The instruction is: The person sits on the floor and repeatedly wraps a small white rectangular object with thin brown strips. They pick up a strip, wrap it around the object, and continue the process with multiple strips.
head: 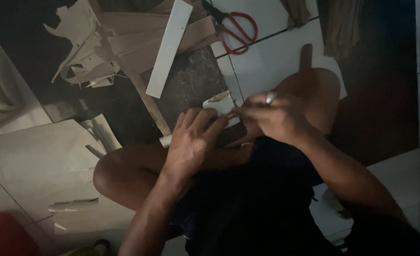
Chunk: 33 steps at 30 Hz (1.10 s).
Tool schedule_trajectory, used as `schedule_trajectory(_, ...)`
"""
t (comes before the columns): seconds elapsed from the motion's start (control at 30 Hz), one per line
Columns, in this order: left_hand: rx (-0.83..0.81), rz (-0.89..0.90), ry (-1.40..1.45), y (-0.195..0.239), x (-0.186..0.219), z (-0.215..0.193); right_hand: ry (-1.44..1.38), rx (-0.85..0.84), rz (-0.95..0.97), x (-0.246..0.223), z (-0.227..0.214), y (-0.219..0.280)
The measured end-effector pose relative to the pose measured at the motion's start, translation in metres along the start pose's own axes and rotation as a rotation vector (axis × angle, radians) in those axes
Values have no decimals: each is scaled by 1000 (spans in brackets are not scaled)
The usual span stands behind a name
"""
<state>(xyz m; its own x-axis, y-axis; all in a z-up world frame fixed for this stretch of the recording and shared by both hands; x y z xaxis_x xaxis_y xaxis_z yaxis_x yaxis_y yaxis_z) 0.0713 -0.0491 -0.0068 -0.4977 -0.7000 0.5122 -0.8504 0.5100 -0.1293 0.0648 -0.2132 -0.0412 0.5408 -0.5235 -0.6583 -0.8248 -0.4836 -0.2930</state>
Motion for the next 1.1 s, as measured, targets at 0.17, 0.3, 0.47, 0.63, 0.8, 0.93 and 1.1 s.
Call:
schedule_trajectory(0.17, 86, -75, 156, -6, 9, 0, -495, 298, 485, 39, 29, 20)
schedule_trajectory(0.3, 110, -105, 173, -9, 12, 5, -524, 377, 531, 38, 50, 18)
schedule_trajectory(0.47, 22, -138, 162, -5, 2, 12, -604, 323, 740, 47, 58, 23)
schedule_trajectory(0.63, 23, -130, 248, -1, -2, 10, -585, 291, 659, 47, 54, 13)
schedule_trajectory(0.8, -29, -144, 258, 1, -5, 15, -509, 162, 817, 59, 61, 22)
schedule_trajectory(0.93, -26, -148, 241, 0, -6, 15, -540, 160, 836, 63, 62, 21)
schedule_trajectory(1.1, -56, -131, 240, 0, -3, 15, -567, 155, 818, 67, 61, 19)
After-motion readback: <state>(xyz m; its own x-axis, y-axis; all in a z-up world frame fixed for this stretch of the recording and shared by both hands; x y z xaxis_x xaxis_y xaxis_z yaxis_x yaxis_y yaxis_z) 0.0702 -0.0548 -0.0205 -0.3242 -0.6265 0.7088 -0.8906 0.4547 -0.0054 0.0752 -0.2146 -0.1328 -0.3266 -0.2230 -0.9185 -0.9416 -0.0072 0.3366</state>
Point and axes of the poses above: each hand's wrist, its own y-axis away from the middle knuckle, its own z-axis out of the palm, x = y × z, the point moved 9 cm from there along -y, towards the middle knuckle, and after that the axes turned 9 degrees about -z, right-handed, at the moved point
